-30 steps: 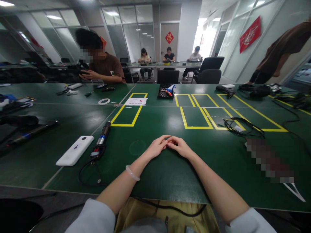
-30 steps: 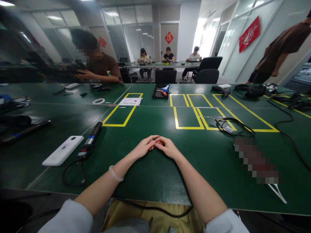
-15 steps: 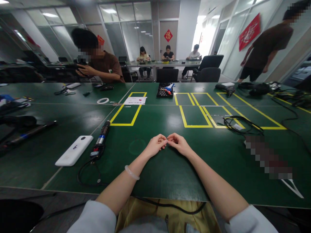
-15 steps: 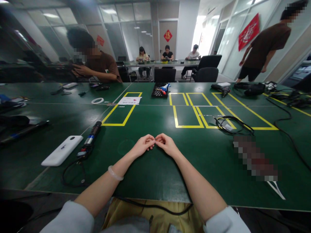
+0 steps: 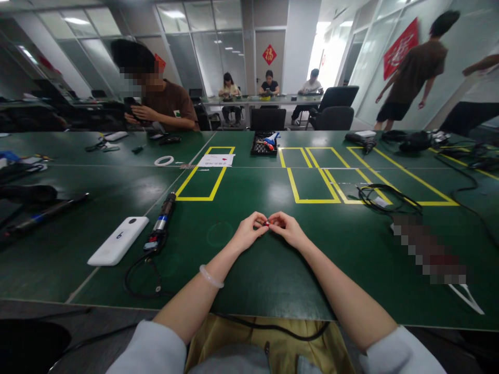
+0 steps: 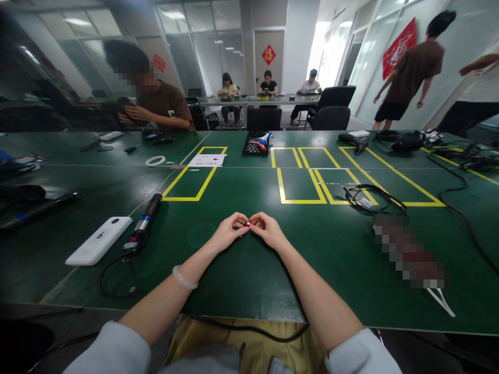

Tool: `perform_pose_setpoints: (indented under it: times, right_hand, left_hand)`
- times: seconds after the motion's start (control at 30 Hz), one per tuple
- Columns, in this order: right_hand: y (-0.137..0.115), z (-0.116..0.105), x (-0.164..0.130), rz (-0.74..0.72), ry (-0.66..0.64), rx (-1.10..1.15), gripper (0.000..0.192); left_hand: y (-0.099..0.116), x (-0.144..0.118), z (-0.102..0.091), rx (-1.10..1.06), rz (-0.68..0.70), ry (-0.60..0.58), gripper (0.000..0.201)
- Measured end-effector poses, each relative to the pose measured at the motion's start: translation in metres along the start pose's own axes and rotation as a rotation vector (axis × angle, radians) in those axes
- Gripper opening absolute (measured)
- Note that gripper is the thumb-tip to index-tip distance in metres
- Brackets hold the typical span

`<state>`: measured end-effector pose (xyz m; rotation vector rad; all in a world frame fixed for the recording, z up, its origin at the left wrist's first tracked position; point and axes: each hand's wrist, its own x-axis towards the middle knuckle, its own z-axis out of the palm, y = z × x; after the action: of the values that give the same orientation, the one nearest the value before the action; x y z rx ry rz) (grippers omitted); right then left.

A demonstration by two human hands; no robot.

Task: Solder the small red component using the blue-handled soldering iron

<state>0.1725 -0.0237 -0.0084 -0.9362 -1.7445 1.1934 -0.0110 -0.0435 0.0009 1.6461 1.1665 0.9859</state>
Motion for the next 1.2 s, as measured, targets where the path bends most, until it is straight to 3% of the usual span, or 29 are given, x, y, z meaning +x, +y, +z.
perform_pose_setpoints:
  times: [0.53, 0.7, 0.87, 1.03, 1.13, 1.2]
  right_hand:
    - [0.003, -0.002, 0.000, -0.005, 0.011, -0.085, 0.022]
    - [0.003, -0.004, 0.000, 0.016, -0.008, -0.078, 0.025]
    - [0.001, -0.005, 0.000, 0.029, -0.007, -0.069, 0.024]
    - [0.001, -0.006, 0.001, 0.021, -0.004, -0.071, 0.023]
    - [0.003, -0.005, 0.001, 0.027, -0.006, -0.064, 0.023]
    - [0.003, -0.004, 0.001, 0.031, -0.005, -0.066, 0.023]
  left_hand:
    - [0.008, -0.001, -0.003, 0.023, -0.048, -0.035, 0.029]
    - [0.021, 0.001, -0.014, 0.093, -0.105, -0.015, 0.033]
    - [0.032, -0.015, -0.055, 0.367, -0.070, 0.071, 0.041]
    - [0.027, -0.068, -0.124, 1.062, -0.131, 0.292, 0.053]
    - [0.016, -0.109, -0.164, 1.412, -0.263, 0.488, 0.066]
    - [0.005, -0.132, -0.187, 1.468, -0.426, 0.483, 0.073]
